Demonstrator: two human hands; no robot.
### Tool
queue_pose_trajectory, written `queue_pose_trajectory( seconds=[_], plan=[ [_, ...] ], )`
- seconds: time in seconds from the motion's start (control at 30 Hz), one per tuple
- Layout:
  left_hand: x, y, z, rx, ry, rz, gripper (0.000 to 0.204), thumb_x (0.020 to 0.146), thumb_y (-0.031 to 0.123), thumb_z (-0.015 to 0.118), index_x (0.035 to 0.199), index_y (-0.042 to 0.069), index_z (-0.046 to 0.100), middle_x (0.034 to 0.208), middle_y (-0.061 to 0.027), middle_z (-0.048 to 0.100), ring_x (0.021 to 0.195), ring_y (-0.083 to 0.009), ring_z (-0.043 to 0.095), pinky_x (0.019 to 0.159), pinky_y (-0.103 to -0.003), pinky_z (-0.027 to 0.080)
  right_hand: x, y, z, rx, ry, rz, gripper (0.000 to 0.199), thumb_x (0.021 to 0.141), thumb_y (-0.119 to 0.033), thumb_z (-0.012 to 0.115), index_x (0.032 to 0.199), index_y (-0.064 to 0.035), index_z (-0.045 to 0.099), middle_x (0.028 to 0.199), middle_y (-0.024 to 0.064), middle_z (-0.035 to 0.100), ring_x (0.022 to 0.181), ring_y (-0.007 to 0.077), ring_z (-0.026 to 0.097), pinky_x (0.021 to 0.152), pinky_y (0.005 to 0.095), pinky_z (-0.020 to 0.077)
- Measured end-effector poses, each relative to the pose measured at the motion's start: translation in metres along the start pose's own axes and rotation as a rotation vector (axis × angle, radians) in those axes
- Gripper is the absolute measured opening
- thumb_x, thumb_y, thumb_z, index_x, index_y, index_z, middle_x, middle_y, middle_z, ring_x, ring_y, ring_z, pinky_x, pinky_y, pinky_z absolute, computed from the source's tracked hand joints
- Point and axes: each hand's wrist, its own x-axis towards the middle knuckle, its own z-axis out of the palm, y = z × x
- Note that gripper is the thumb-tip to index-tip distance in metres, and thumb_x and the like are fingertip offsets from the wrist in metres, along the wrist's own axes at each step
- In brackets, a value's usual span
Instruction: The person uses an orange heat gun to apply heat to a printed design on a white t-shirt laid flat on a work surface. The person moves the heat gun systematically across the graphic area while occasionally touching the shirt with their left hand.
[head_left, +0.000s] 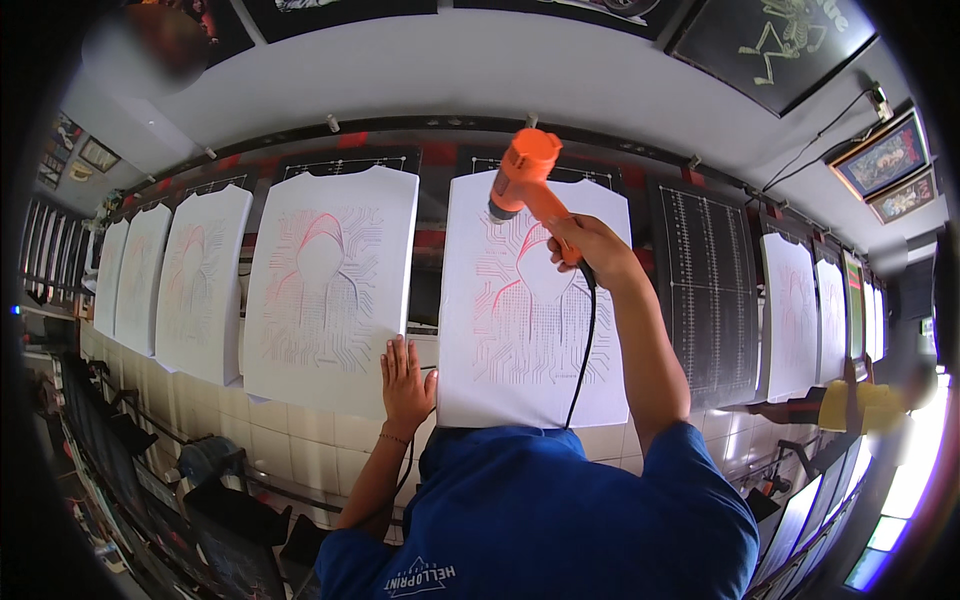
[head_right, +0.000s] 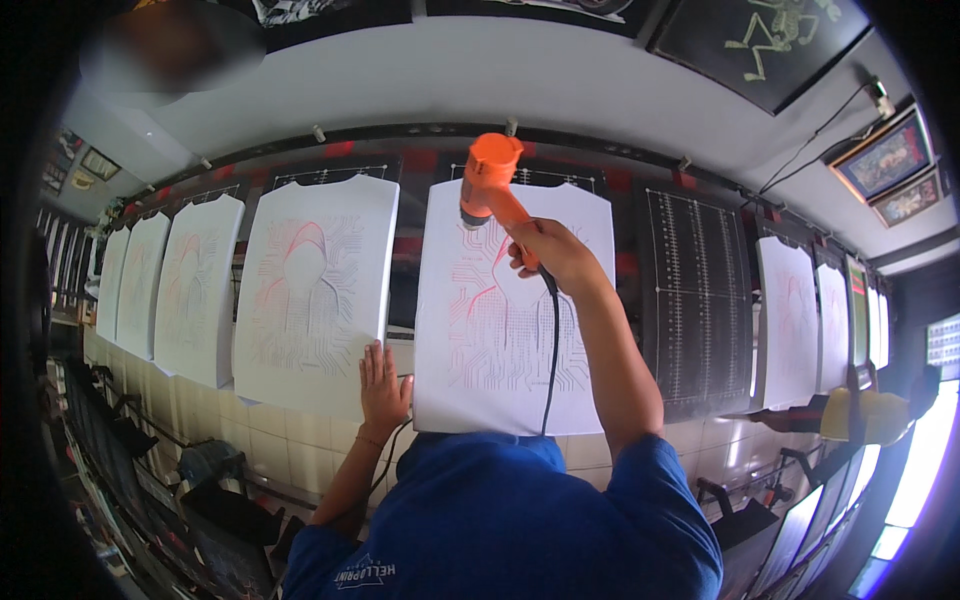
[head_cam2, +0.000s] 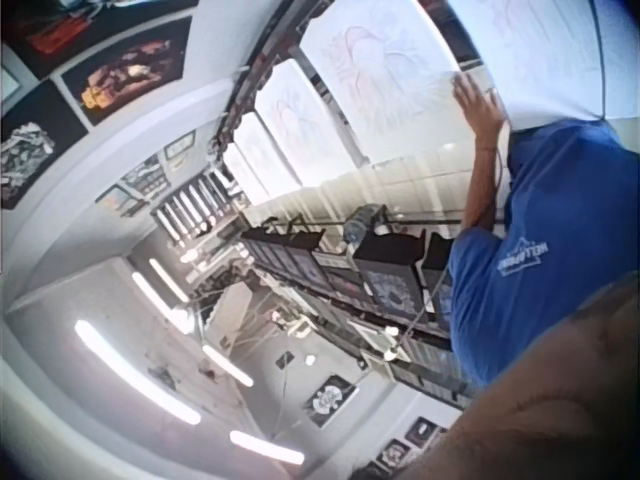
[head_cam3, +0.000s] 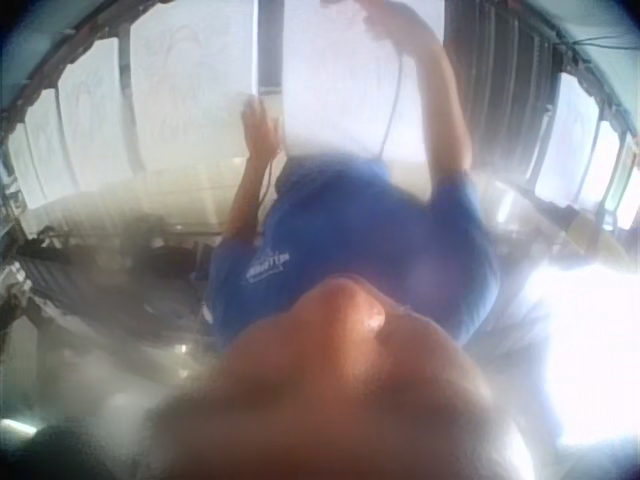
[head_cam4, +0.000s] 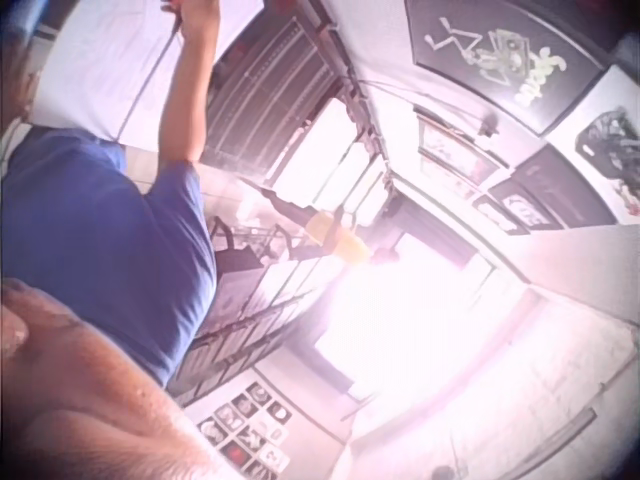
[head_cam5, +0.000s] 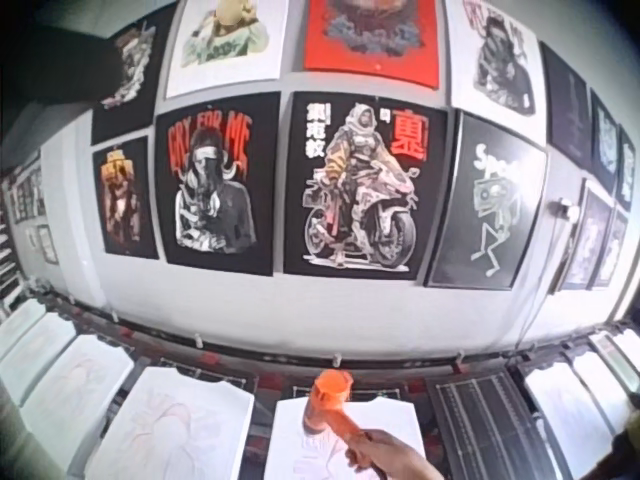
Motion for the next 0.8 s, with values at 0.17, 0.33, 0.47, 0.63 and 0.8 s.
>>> queue_pose_trajectory(
  seconds=[0.17, 0.33, 0.47, 0.63, 0.8],
  plan=[
    [0.036, -0.003, 0.001, 0.016, 0.039, 0.053, 0.073, 0.095, 0.036, 0.057, 0.149, -0.005, 0.030, 0.157, -0.0242, 0.026, 0.146, -0.0418, 0.023, 0.119, -0.053, 0.021, 0.039, 0.003, 0.017, -0.150, -0.026, 0.049, 0.036, 0.095, -0.037, 0.062, 0.096, -0.0009, 0.059, 0.084, 0.0047, 0.059, 0.072, 0.0135, 0.061, 0.065, 0.0290, 0.0526],
    [0.097, -0.018, 0.001, 0.055, -0.035, 0.085, 0.070, 0.100, 0.045, 0.047, 0.151, 0.000, 0.030, 0.160, -0.0179, 0.024, 0.149, -0.0338, 0.019, 0.122, -0.048, 0.015, 0.047, 0.012, 0.028, -0.196, 0.023, 0.038, 0.037, 0.095, -0.038, 0.060, 0.090, -0.0011, 0.059, 0.078, 0.0043, 0.059, 0.066, 0.0132, 0.060, 0.060, 0.0285, 0.0514],
    [0.137, -0.032, 0.001, 0.047, -0.034, 0.140, 0.071, 0.101, 0.046, 0.043, 0.151, -0.001, 0.029, 0.160, -0.0174, 0.023, 0.150, -0.0338, 0.016, 0.123, -0.048, 0.014, 0.044, 0.001, 0.033, -0.138, 0.026, 0.052, 0.033, 0.097, -0.034, 0.057, 0.090, -0.0013, 0.058, 0.075, 0.0045, 0.058, 0.062, 0.0131, 0.058, 0.057, 0.0283, 0.0492],
    [0.149, -0.031, 0.002, 0.071, -0.058, 0.137, 0.073, 0.100, 0.051, 0.041, 0.152, 0.001, 0.029, 0.161, -0.0157, 0.022, 0.150, -0.0317, 0.014, 0.123, -0.046, 0.013, 0.046, 0.008, 0.035, -0.199, 0.042, -0.002, 0.030, 0.096, -0.030, 0.059, 0.089, -0.0010, 0.058, 0.074, 0.0048, 0.058, 0.062, 0.0131, 0.058, 0.056, 0.0286, 0.0488],
    [0.150, -0.034, 0.003, 0.130, -0.086, 0.114, 0.077, 0.100, 0.058, 0.035, 0.153, 0.003, 0.027, 0.162, -0.0133, 0.019, 0.151, -0.0284, 0.011, 0.124, -0.044, 0.011, 0.047, 0.006, 0.035, -0.185, 0.035, 0.006, 0.027, 0.093, -0.028, 0.059, 0.089, -0.0009, 0.058, 0.075, 0.0047, 0.058, 0.062, 0.0131, 0.057, 0.057, 0.0288, 0.0477]
  ],
)
